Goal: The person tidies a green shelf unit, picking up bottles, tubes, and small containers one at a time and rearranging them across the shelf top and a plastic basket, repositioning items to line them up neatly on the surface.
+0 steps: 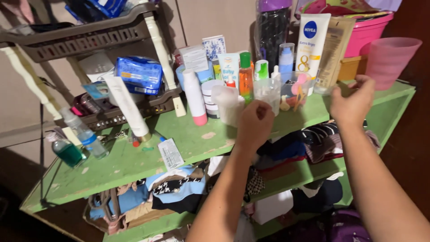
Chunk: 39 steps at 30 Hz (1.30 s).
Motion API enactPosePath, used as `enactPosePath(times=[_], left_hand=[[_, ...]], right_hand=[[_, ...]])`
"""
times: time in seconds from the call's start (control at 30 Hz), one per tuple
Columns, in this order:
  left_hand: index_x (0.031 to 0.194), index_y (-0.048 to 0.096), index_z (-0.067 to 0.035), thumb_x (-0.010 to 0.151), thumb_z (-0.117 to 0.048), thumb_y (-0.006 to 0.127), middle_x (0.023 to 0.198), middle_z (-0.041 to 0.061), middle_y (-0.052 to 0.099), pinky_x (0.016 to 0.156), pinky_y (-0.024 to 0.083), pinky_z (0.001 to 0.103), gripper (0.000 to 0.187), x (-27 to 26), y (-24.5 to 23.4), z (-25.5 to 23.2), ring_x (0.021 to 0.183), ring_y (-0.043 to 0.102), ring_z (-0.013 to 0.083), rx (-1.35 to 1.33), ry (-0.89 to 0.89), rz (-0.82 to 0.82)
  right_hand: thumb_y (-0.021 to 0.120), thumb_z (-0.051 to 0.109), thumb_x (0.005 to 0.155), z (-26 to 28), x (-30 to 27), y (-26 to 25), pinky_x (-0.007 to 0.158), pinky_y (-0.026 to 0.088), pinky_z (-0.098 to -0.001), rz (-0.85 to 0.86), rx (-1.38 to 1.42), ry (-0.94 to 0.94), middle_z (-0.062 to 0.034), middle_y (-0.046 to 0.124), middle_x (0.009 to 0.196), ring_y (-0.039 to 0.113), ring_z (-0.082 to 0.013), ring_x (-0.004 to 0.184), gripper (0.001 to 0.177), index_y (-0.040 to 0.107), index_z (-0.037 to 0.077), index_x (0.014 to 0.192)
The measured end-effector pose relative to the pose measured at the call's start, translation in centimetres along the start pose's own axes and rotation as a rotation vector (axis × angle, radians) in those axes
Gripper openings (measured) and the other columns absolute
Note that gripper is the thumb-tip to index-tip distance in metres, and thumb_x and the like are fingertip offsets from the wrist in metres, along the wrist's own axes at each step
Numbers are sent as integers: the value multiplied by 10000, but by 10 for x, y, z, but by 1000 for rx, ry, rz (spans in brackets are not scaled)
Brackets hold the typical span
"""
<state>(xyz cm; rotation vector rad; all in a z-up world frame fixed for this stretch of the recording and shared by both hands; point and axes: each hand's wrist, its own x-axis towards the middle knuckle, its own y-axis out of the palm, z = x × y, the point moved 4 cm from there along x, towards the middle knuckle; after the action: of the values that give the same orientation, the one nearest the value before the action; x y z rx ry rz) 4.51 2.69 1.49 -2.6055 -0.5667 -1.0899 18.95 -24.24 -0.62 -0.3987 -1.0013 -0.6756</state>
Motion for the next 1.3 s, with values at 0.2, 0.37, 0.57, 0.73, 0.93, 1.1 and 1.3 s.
enactPosePath(times=[0.2,0.37,0.57,0.73,0.93,1.1,1.3], left_hand=[[921,704,-32,864,-141,670,771,36,685,675,547,288,127,1,-4,-3,706,660,133,17,-41,0],[933,699,-33,871,-140,669,790,31,689,683,547,283,127,0,-4,-2,720,662,127,2,-25,6],[932,699,-31,874,-131,664,776,30,691,663,543,275,120,0,-5,-5,696,654,118,-2,-49,12],[938,700,-29,876,-123,668,768,26,683,653,536,270,117,0,-5,-6,685,643,109,8,-57,12],[951,700,-24,886,-117,662,786,25,684,666,539,270,120,-3,-6,-9,701,641,108,-41,-47,3],[977,701,-35,925,-60,657,838,5,669,696,531,254,72,-6,-6,-9,748,628,81,-120,145,34],[1020,707,-52,1019,-58,643,795,-23,637,616,416,218,65,-14,-76,-91,686,522,34,-142,97,144]], right_hand=[[784,24,893,2,-2,-3,900,502,-427,-13,22,32,-128,591,1068,604,-291,1005,414,528,-25,1215],[779,-4,878,0,-2,-3,875,503,-420,-23,14,10,-126,588,1045,602,-285,972,408,535,-23,1205],[762,-20,867,5,-1,-5,859,503,-423,-20,16,10,-120,583,1036,602,-278,953,388,535,-19,1182],[759,-25,863,4,0,-4,857,502,-424,-10,1,13,-117,583,1028,602,-271,945,386,533,-17,1176],[760,-30,865,-3,-2,-3,852,504,-414,-5,18,14,-117,581,1030,599,-270,938,377,526,-20,1160],[748,-50,878,-9,4,0,878,503,-383,-37,52,-32,-82,571,1046,586,-227,968,360,548,4,1172],[651,-42,1050,139,24,-18,755,425,-228,37,618,-11,-5,543,1016,487,-91,839,227,542,12,1242]])
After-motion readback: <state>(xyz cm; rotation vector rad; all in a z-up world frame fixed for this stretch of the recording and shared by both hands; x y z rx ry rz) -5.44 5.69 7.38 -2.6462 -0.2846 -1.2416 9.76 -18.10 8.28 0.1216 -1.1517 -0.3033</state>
